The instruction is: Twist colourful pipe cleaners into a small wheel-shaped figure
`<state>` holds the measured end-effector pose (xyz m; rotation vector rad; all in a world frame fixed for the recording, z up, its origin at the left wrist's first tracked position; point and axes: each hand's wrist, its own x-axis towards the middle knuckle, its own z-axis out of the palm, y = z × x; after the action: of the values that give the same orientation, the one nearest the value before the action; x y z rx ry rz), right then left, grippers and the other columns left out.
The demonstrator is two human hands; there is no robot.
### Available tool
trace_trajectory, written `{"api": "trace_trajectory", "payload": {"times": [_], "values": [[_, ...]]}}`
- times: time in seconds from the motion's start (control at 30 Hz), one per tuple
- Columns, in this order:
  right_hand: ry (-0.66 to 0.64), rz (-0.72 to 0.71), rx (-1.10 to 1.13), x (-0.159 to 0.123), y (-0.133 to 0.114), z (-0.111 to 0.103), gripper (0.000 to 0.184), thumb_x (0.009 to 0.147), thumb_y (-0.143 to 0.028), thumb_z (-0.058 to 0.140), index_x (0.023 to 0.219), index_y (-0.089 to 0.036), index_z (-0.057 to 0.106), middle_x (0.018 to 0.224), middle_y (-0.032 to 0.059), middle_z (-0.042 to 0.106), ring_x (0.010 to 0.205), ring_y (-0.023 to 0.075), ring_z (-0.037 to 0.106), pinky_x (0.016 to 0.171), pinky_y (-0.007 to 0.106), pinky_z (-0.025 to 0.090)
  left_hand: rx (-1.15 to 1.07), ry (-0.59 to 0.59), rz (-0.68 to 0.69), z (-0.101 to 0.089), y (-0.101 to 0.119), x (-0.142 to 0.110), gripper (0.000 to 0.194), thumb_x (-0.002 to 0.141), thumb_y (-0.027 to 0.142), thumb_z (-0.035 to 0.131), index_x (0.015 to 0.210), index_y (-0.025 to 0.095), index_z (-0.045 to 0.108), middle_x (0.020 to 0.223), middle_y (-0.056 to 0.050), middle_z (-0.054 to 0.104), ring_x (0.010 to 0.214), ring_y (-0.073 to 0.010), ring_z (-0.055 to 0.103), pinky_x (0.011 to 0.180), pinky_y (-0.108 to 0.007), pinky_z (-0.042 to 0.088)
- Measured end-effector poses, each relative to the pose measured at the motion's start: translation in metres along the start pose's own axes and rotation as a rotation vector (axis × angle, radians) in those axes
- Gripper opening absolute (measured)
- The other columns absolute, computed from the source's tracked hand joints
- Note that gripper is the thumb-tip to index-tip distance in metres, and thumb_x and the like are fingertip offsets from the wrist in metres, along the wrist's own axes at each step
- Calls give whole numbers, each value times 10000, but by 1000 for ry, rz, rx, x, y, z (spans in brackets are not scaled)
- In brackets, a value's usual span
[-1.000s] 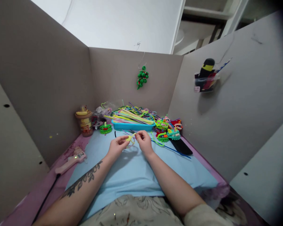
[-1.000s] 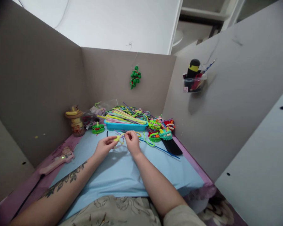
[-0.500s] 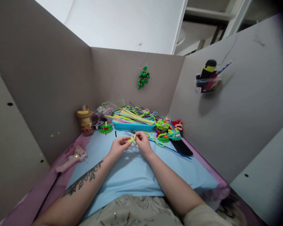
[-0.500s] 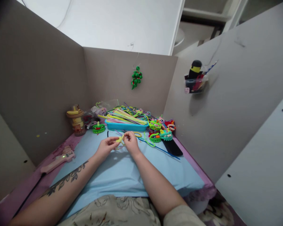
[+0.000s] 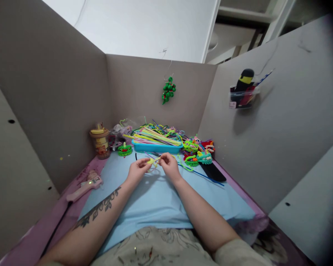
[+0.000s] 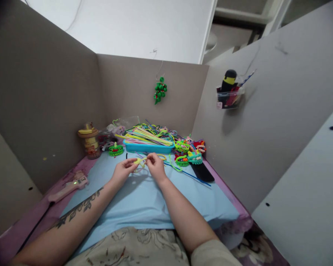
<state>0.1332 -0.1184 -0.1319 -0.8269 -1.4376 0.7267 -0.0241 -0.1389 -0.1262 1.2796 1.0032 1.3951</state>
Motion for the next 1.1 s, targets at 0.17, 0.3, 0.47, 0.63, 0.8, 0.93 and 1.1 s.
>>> {"api": "trace_trajectory", "payload": {"times": [0.17, 0.3, 0.47, 0.63, 0.8, 0.93, 1.1], "values": [[-24, 102, 84, 3, 2, 1, 100, 715, -270, 557, 758, -207, 492, 647, -23, 584, 609, 150, 615, 540, 251, 474, 25, -22, 5, -1, -1, 1, 523, 561, 378, 764, 970, 75, 642, 657, -46, 661, 545, -128, 579, 519, -226, 441], [-95, 236, 74, 5, 3, 0, 147, 675, -300, 592, 735, -200, 502, 567, -36, 553, 499, 128, 550, 421, 209, 378, 25, -15, 12, -1, 0, 0, 516, 568, 377, 761, 965, 70, 642, 655, -49, 663, 554, -134, 588, 525, -229, 445], [-145, 230, 38, 5, 6, 0, 139, 609, -275, 632, 655, -180, 542, 586, -40, 534, 542, 106, 485, 523, 219, 383, 31, 10, 26, -1, 0, 0, 502, 555, 381, 767, 944, 83, 656, 657, -51, 674, 551, -139, 593, 535, -242, 462], [-137, 248, -24, 2, 7, 2, 115, 588, -246, 651, 649, -158, 609, 631, -31, 545, 602, 101, 461, 577, 216, 358, 28, 22, 34, -2, 1, 0, 501, 559, 380, 762, 950, 85, 656, 688, -61, 685, 560, -141, 595, 522, -236, 452], [-205, 360, 121, 0, 1, 5, 165, 611, -286, 635, 672, -154, 557, 543, -61, 504, 469, 62, 410, 459, 185, 296, 42, 42, 59, -1, 2, -1, 478, 577, 358, 749, 959, 87, 654, 692, -57, 684, 571, -139, 597, 534, -237, 460], [-297, 512, 188, -3, -8, 6, 230, 624, -310, 621, 782, -182, 514, 531, -67, 541, 400, 72, 482, 368, 163, 281, 102, 64, 118, -1, 4, -3, 417, 597, 329, 730, 937, 97, 662, 711, -59, 694, 603, -153, 614, 566, -249, 480], [-359, 567, 218, -7, -15, 8, 323, 625, -318, 642, 862, -211, 453, 717, -16, 664, 441, 109, 604, 321, 138, 323, 163, 84, 167, -2, 3, -4, 375, 623, 327, 707, 930, 114, 671, 776, -78, 711, 663, -181, 641, 620, -277, 504]]}}
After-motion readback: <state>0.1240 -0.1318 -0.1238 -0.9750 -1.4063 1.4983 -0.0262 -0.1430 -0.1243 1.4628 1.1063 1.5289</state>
